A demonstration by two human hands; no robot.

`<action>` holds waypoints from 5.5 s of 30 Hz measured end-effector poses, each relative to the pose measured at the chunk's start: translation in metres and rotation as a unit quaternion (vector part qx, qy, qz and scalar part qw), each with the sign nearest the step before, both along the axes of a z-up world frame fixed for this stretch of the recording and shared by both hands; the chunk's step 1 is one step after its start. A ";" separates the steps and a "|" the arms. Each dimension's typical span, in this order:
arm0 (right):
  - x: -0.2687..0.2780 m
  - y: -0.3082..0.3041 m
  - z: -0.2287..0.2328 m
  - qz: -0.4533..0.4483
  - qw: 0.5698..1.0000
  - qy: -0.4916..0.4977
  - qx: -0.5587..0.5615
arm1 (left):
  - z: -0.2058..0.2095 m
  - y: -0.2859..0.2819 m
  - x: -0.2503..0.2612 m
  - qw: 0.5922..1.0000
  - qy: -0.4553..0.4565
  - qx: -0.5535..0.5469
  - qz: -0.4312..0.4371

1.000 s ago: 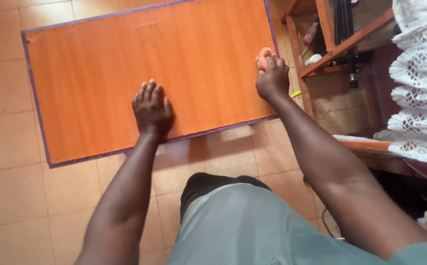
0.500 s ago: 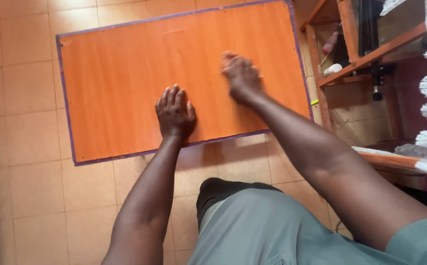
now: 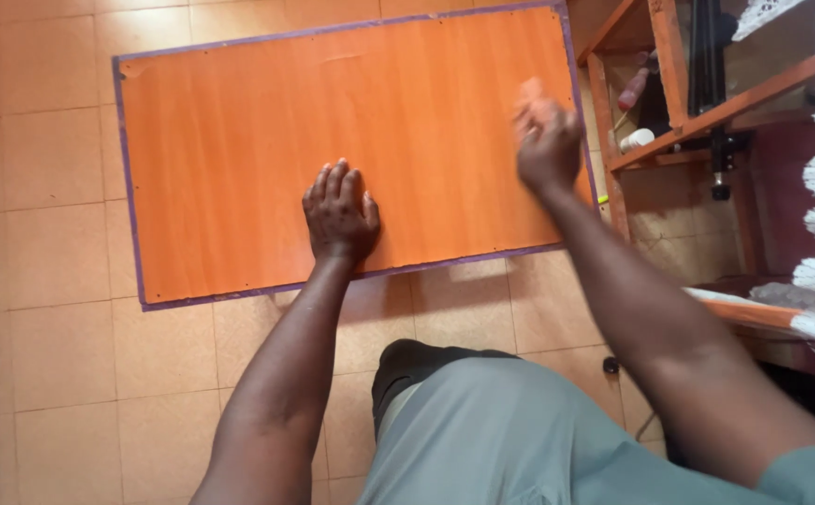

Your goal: Wiping a wooden table surface with a cloth.

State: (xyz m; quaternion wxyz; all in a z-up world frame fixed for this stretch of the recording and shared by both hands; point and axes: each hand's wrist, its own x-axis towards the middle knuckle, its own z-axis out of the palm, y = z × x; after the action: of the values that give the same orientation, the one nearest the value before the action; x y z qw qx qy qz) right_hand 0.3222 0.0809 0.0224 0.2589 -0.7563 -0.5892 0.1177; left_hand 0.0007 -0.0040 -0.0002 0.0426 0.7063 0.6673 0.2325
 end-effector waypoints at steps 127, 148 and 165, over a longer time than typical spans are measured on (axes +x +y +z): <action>0.009 -0.004 -0.043 0.062 0.993 -0.095 0.028 | 0.023 0.069 0.100 0.940 0.050 -0.066 -0.331; 0.003 -0.007 -0.031 0.051 0.994 -0.090 0.033 | 0.024 0.070 0.087 0.961 0.033 0.089 -0.261; 0.002 -0.008 -0.028 0.052 0.994 -0.099 0.005 | 0.048 0.046 0.120 0.970 0.066 -0.116 -0.202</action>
State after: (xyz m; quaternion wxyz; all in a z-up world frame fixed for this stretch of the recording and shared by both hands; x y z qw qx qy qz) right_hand 0.3240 0.0733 -0.0056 0.1964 -0.7315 -0.6508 0.0527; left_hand 0.1209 0.0419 0.0481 0.1268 0.8306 0.5342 0.0928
